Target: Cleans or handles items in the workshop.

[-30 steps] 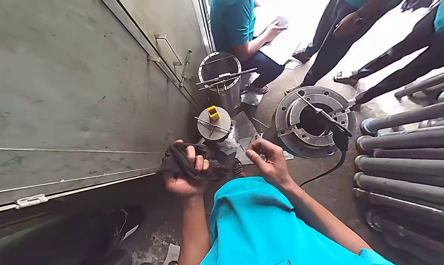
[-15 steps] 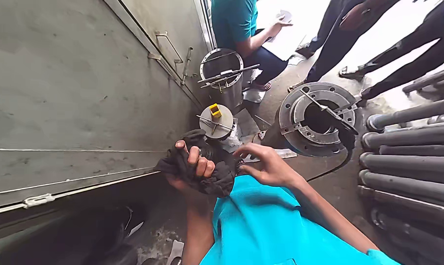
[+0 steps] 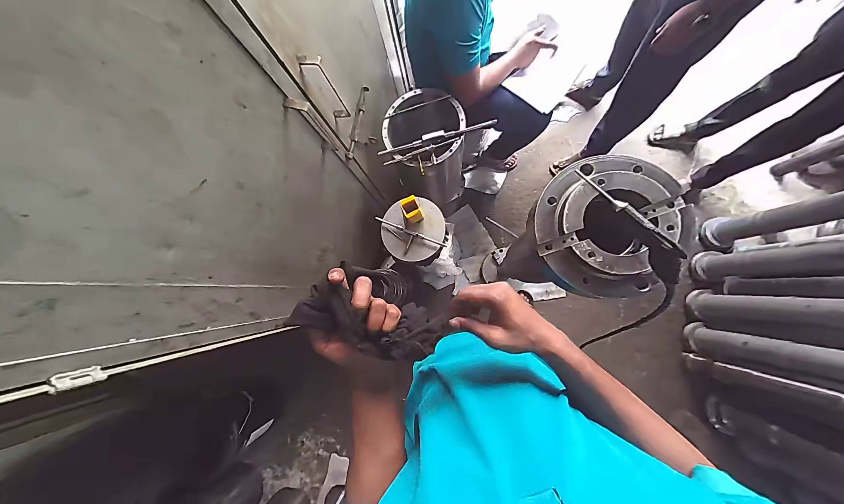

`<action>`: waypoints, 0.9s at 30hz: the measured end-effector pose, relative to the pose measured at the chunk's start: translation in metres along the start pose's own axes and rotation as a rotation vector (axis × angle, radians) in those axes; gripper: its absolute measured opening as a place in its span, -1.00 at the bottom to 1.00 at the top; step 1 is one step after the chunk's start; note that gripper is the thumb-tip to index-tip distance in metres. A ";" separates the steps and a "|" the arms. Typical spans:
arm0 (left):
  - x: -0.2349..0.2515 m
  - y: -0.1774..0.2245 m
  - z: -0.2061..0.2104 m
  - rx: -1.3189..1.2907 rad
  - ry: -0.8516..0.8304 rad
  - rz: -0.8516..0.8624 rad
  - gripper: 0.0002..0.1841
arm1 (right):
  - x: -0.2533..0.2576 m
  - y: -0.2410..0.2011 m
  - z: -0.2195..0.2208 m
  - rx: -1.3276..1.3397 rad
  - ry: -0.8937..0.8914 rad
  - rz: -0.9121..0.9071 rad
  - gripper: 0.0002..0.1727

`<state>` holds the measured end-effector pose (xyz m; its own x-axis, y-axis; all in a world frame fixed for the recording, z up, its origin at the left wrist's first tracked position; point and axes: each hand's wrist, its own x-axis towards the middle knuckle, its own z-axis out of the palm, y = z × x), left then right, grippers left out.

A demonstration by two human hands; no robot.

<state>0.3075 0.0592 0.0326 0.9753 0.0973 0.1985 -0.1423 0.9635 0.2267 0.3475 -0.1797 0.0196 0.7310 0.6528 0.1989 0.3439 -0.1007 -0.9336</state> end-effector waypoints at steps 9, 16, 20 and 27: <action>-0.003 0.018 -0.005 0.299 0.077 -0.012 -0.44 | -0.014 0.022 -0.022 -0.604 0.120 0.422 -0.71; -0.018 0.005 0.017 1.063 -0.266 -0.590 -0.65 | 0.007 0.007 -0.012 0.425 0.029 0.388 -0.47; -0.009 -0.030 0.018 1.291 -0.432 -0.790 -0.78 | 0.016 -0.007 -0.003 0.596 0.168 0.399 -0.81; -0.015 -0.045 0.004 0.914 -0.001 -0.475 -0.72 | 0.001 -0.003 -0.023 0.417 0.391 0.165 -0.90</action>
<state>0.2985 0.0134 0.0236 0.9645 -0.2444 -0.1003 0.1830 0.3446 0.9207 0.3606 -0.1955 0.0294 0.9453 0.3204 0.0621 0.0043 0.1781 -0.9840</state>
